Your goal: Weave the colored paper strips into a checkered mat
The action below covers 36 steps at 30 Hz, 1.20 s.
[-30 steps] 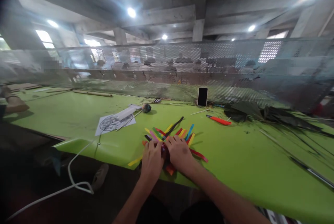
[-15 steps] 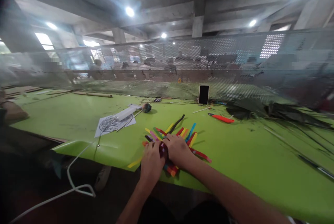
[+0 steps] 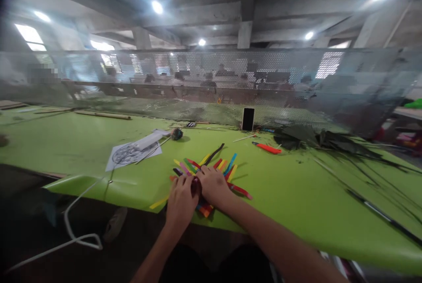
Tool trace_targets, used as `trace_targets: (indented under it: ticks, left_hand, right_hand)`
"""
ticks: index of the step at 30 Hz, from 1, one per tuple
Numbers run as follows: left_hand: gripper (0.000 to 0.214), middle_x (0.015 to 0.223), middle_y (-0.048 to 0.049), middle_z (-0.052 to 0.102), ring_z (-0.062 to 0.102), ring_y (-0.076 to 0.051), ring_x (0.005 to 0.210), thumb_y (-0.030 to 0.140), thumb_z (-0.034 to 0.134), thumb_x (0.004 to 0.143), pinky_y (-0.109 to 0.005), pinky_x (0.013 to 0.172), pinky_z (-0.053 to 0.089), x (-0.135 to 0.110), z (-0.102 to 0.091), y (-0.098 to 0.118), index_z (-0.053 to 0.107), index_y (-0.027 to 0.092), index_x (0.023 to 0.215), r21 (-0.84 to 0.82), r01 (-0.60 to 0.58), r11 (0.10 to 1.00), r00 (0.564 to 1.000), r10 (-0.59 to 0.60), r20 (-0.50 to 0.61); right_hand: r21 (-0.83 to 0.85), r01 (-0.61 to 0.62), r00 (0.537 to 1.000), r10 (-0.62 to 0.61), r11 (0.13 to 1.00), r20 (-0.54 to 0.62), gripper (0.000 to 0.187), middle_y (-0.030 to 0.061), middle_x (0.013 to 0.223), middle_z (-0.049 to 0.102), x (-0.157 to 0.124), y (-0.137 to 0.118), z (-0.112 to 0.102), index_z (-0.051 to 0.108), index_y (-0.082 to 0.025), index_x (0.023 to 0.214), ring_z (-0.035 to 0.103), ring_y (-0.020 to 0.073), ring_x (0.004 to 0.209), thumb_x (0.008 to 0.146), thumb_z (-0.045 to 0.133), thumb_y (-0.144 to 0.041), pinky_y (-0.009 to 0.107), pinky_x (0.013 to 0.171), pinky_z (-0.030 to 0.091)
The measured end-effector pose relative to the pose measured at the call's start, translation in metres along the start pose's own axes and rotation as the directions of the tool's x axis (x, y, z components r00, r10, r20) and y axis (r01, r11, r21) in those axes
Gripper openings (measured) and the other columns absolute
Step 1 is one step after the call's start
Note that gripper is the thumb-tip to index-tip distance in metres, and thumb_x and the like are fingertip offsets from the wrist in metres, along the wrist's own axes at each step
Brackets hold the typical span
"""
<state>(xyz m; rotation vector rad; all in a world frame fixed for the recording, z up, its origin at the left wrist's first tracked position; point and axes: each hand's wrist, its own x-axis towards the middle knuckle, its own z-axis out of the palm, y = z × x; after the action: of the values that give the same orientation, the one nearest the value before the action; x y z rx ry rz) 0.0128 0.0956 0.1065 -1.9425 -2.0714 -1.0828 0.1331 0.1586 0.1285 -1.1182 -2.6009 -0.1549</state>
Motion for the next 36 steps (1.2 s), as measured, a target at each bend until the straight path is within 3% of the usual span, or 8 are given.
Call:
trace_targets:
  ticks: [3, 6, 11, 16, 19, 28, 33, 36]
  left_hand:
    - [0.022, 0.109, -0.0117, 0.068, 0.058, -0.029, 0.102, 0.014, 0.051, 0.095, -0.046, 0.095, 0.049, -0.002, 0.002, -0.005, 0.068, 0.016, 0.109, -0.038, -0.061, 0.997, 0.998, 0.06, -0.033]
    - [0.021, 0.104, -0.0109, 0.069, 0.06, -0.029, 0.1, 0.014, 0.054, 0.091, -0.045, 0.089, 0.052, -0.004, 0.003, -0.012, 0.068, 0.017, 0.106, -0.162, -0.086, 0.983, 0.991, 0.068, -0.113]
    - [0.018, 0.097, -0.0089, 0.067, 0.063, -0.025, 0.092, 0.017, 0.05, 0.093, -0.038, 0.081, 0.054, -0.007, -0.002, -0.024, 0.067, 0.018, 0.097, -0.393, -0.112, 0.913, 0.977, 0.029, -0.211]
    - [0.022, 0.103, -0.0081, 0.066, 0.061, -0.024, 0.1, 0.012, 0.05, 0.092, -0.039, 0.089, 0.053, -0.009, -0.007, -0.02, 0.066, 0.019, 0.105, -0.359, -0.184, 0.915, 0.979, 0.139, -0.149]
    - [0.022, 0.106, -0.0089, 0.066, 0.059, -0.026, 0.101, 0.01, 0.048, 0.094, -0.04, 0.089, 0.053, -0.009, -0.006, -0.015, 0.065, 0.018, 0.105, -0.273, -0.208, 0.939, 0.977, 0.19, -0.092]
    - [0.012, 0.103, -0.0071, 0.066, 0.057, -0.026, 0.1, 0.011, 0.058, 0.091, -0.041, 0.092, 0.052, -0.006, -0.011, -0.019, 0.066, 0.019, 0.096, -0.263, -0.2, 0.944, 0.974, 0.22, 0.046]
    - [0.012, 0.108, -0.0089, 0.066, 0.058, -0.024, 0.105, 0.014, 0.056, 0.096, -0.041, 0.095, 0.052, -0.006, -0.018, -0.02, 0.066, 0.018, 0.102, -0.354, -0.259, 0.899, 0.963, 0.267, -0.026]
    - [0.015, 0.107, -0.0075, 0.066, 0.06, -0.021, 0.103, 0.012, 0.054, 0.098, -0.038, 0.093, 0.053, -0.016, -0.035, -0.019, 0.066, 0.019, 0.104, -0.417, -0.365, 0.832, 0.929, 0.353, -0.109]
  right_hand:
    - [0.024, 0.003, 1.0, -0.003, 1.0, 0.012, 0.02, 0.0108, 0.112, 0.067, 0.002, 0.001, -0.003, 0.067, -0.014, 0.108, 0.059, 0.022, 0.1, 0.099, 0.05, -0.016, 0.034, 0.09, 0.047]
    - [0.173, 0.019, 1.0, -0.015, 0.985, -0.024, 0.021, 0.0091, 0.11, 0.068, 0.001, 0.011, -0.013, 0.068, -0.014, 0.108, 0.061, 0.0191, 0.1, 0.097, 0.05, -0.01, 0.03, 0.092, 0.048]
    - [0.284, -0.071, 0.978, 0.123, 0.956, -0.168, 0.028, 0.0087, 0.104, 0.069, -0.018, 0.027, -0.025, 0.071, -0.014, 0.107, 0.061, 0.0199, 0.1, 0.093, 0.05, -0.003, 0.033, 0.092, 0.049]
    - [-0.021, 0.032, 0.999, -0.032, 0.999, 0.003, 0.031, 0.0099, 0.112, 0.069, -0.038, 0.011, -0.019, 0.071, -0.023, 0.122, 0.059, 0.0276, 0.101, 0.096, 0.058, -0.016, 0.044, 0.089, 0.047]
    - [-0.147, 0.075, 0.997, -0.07, 0.986, 0.039, 0.031, 0.0115, 0.119, 0.067, -0.039, 0.002, -0.02, 0.069, -0.022, 0.124, 0.058, 0.0298, 0.104, 0.098, 0.055, -0.016, 0.044, 0.087, 0.046]
    - [-0.127, 0.061, 0.997, -0.054, 0.99, 0.056, 0.034, 0.013, 0.128, 0.065, -0.038, 0.004, -0.019, 0.067, -0.022, 0.127, 0.057, 0.0312, 0.11, 0.101, 0.048, -0.016, 0.045, 0.089, 0.045]
    - [-0.002, 0.019, 0.997, -0.019, 1.0, -0.079, 0.036, 0.0137, 0.118, 0.07, -0.045, -0.004, -0.037, 0.066, -0.015, 0.13, 0.059, 0.0292, 0.107, 0.1, 0.046, -0.014, 0.047, 0.093, 0.047]
    - [0.197, 0.026, 0.969, 0.023, 0.98, -0.244, 0.035, 0.0074, 0.107, 0.073, -0.08, -0.021, -0.067, 0.072, -0.026, 0.116, 0.062, 0.0239, 0.103, 0.101, 0.042, -0.02, 0.043, 0.092, 0.051]
